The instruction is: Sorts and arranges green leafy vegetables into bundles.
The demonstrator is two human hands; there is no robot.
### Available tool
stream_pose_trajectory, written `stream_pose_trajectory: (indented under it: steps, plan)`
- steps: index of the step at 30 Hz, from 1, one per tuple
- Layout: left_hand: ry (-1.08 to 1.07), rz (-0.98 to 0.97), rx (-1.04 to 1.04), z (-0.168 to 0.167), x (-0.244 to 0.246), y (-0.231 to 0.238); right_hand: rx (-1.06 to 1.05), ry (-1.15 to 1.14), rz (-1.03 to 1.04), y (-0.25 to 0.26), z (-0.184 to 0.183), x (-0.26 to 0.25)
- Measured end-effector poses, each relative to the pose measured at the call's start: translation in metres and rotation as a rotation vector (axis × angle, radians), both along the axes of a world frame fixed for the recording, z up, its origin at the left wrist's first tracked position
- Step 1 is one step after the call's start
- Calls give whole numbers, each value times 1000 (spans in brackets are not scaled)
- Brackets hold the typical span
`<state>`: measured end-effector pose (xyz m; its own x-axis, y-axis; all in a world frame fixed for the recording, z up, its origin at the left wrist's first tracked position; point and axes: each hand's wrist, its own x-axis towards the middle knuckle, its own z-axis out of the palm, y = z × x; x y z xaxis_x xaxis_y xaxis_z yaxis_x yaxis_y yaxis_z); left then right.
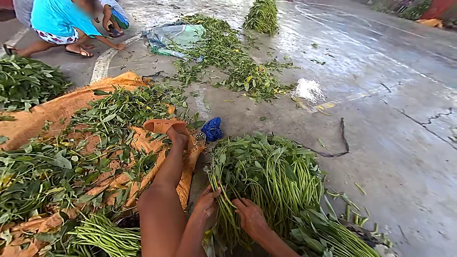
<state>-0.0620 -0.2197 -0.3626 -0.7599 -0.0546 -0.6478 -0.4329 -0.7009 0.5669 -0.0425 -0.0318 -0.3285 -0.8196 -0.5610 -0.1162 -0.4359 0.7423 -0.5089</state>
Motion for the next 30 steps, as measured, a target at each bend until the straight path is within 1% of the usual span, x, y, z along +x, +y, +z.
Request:
stream_pose_trajectory:
  steps: [3,4,5,6,8,10,13,15,16,17,18,19,21,23,25,26,27,29,30]
  plan:
    - [-1,-21,58,2,1,2,154,-281,20,-3,7,1]
    - [-5,-43,29,3,2,4,150,-332,11,-3,4,1]
    - [0,-78,-25,4,3,7,89,-377,-38,-3,0,1]
    - [23,-136,-102,4,5,10,-19,-439,-122,-4,-5,-1]
    - [115,-290,-258,6,13,19,-335,-670,-361,-8,-6,-11]
    - [178,-389,-301,7,21,30,-648,-830,-619,-15,-1,-21]
    - [139,-338,-160,8,24,40,-948,-883,-902,-16,-7,-34]
    - [110,-284,-47,11,23,38,-1028,-935,-1019,-13,-12,-36]
    - [98,-279,6,13,22,37,-1004,-943,-1048,-12,-12,-34]
    - [84,-296,46,16,23,36,-926,-933,-1038,-11,-12,-32]
    - [72,-323,80,18,24,35,-802,-900,-976,-7,-11,-31]
    - [69,-343,115,19,25,34,-646,-833,-874,1,-10,-33]
    - [90,-332,179,20,25,30,-203,-564,-667,18,-3,-44]
    - [123,-252,221,18,25,26,220,-337,-603,32,12,-56]
    - [141,-157,206,15,21,24,487,-281,-597,42,22,-66]
    - [137,-119,164,15,19,25,558,-296,-580,46,22,-70]
    - [129,-93,96,15,16,26,582,-314,-558,50,21,-73]
    - [131,-67,-22,12,13,28,525,-320,-536,54,16,-75]
    - [135,-57,-38,10,13,28,460,-321,-530,54,13,-74]
